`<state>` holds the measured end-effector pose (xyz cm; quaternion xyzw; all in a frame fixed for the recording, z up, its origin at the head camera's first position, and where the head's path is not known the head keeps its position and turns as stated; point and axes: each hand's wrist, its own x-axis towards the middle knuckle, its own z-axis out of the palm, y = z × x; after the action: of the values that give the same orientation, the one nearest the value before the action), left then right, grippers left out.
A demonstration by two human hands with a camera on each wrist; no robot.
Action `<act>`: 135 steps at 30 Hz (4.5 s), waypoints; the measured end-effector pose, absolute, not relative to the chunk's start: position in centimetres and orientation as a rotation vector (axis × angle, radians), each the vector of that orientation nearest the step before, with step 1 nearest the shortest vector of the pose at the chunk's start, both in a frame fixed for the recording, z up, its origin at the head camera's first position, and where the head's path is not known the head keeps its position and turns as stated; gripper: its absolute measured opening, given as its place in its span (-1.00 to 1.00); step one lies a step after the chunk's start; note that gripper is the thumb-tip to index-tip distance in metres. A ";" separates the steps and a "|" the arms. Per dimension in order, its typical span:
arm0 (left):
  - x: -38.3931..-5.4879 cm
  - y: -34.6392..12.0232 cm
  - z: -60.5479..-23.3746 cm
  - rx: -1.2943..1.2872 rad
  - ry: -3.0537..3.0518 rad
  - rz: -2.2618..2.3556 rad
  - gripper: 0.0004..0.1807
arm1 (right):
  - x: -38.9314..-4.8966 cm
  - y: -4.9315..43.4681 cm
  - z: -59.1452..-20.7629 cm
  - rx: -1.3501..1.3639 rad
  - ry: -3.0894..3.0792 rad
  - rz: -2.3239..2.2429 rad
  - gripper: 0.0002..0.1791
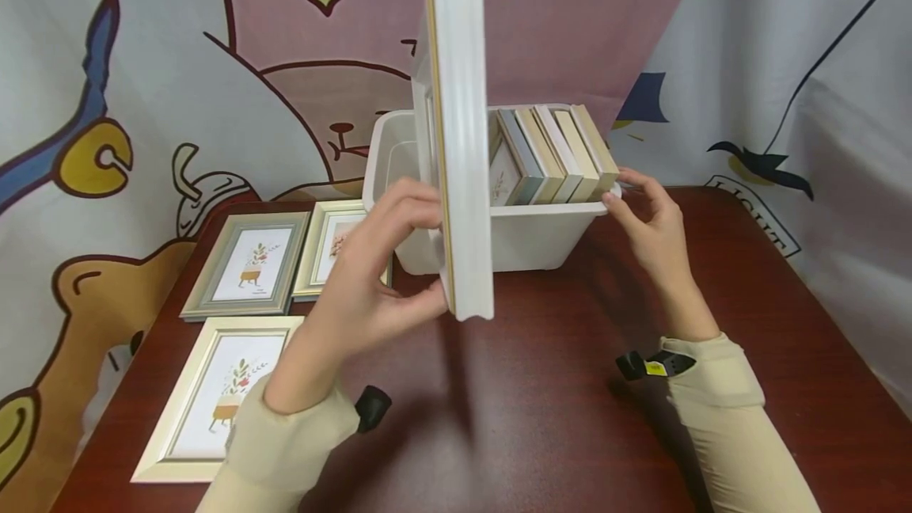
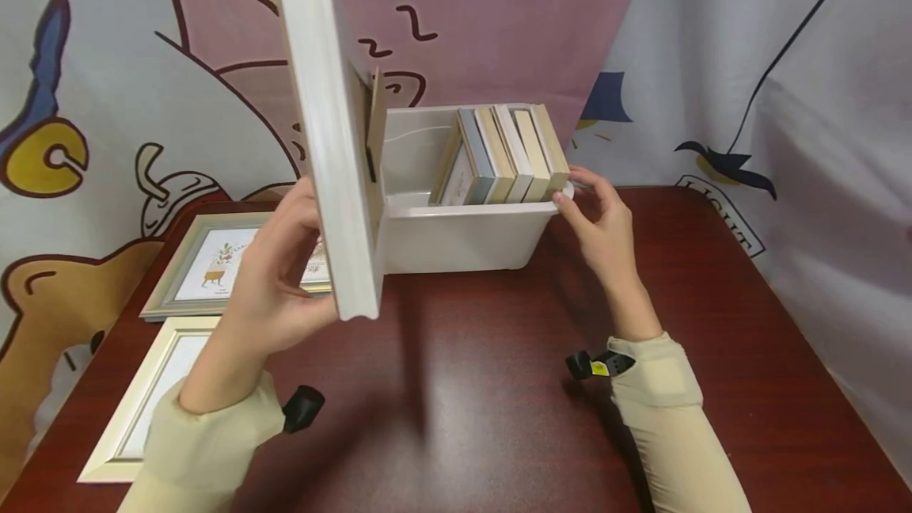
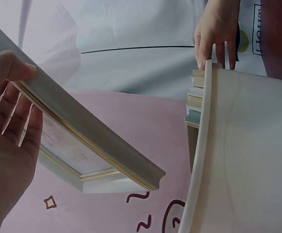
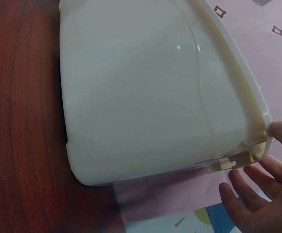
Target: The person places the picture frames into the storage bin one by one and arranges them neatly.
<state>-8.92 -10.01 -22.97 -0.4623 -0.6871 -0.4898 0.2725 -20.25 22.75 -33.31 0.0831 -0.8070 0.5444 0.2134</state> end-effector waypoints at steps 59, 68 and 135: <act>-23.4 -5.2 -26.5 -0.656 -2.878 -1.481 -0.73 | -20.3 23.0 -33.0 0.247 -2.221 1.527 -0.56; -22.9 -4.9 -26.9 -0.518 -2.817 -1.457 -0.75 | -20.3 23.0 -33.3 0.227 -2.236 1.530 -0.54; -10.3 -21.9 -32.0 -0.041 -2.572 -1.332 -0.66 | -20.5 23.0 -33.5 0.230 -2.252 1.514 -0.54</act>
<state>-10.28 -21.86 -32.00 -0.0140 -0.8812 -0.4564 0.1222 -20.46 22.95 -33.51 0.0826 -0.8089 0.5438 0.2075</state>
